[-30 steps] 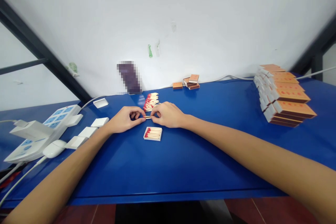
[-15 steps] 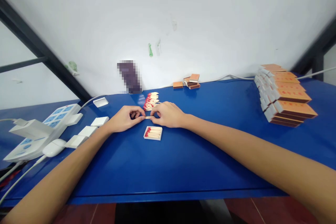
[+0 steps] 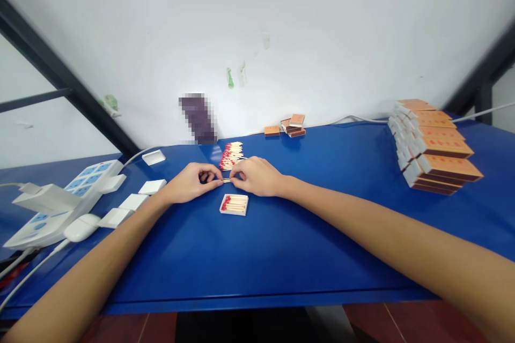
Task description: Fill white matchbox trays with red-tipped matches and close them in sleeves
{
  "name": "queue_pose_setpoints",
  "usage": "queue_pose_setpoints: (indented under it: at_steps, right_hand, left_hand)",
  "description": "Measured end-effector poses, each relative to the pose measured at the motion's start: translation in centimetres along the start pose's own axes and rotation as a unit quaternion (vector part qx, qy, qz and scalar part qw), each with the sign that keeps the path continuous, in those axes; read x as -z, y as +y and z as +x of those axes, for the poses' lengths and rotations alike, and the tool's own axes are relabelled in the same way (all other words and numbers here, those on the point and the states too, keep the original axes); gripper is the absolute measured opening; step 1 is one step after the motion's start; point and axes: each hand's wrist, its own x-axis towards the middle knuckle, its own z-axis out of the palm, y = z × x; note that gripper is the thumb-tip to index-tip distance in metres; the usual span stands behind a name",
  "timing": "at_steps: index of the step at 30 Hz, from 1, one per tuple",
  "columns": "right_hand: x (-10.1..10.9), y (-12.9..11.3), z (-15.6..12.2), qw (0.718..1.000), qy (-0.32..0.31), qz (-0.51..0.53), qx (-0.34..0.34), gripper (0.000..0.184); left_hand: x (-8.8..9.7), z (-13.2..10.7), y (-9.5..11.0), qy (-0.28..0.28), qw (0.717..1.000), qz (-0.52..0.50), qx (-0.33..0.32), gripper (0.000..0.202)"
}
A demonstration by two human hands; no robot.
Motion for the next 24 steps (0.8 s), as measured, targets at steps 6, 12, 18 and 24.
queue_pose_setpoints:
  at_steps: [6, 12, 18, 24]
  right_hand:
    - [0.0, 0.0, -0.1, 1.000, 0.002, -0.016, 0.000, 0.013]
    - [0.1, -0.1, 0.0, 1.000, -0.005, -0.010, -0.014, 0.013]
    - [0.0, 0.0, 0.0, 1.000, -0.008, -0.002, -0.023, 0.011]
    - [-0.1, 0.1, 0.0, 1.000, -0.010, -0.003, -0.027, 0.009]
  left_hand:
    - [-0.1, 0.1, -0.1, -0.002, 1.000, -0.007, 0.001, 0.023]
    - [0.1, 0.0, 0.3, -0.022, 0.999, 0.029, -0.026, 0.023]
    - [0.2, -0.2, 0.9, -0.040, 0.990, 0.130, -0.048, 0.019]
    - [0.4, -0.4, 1.5, -0.038, 0.978, 0.202, -0.049, 0.022]
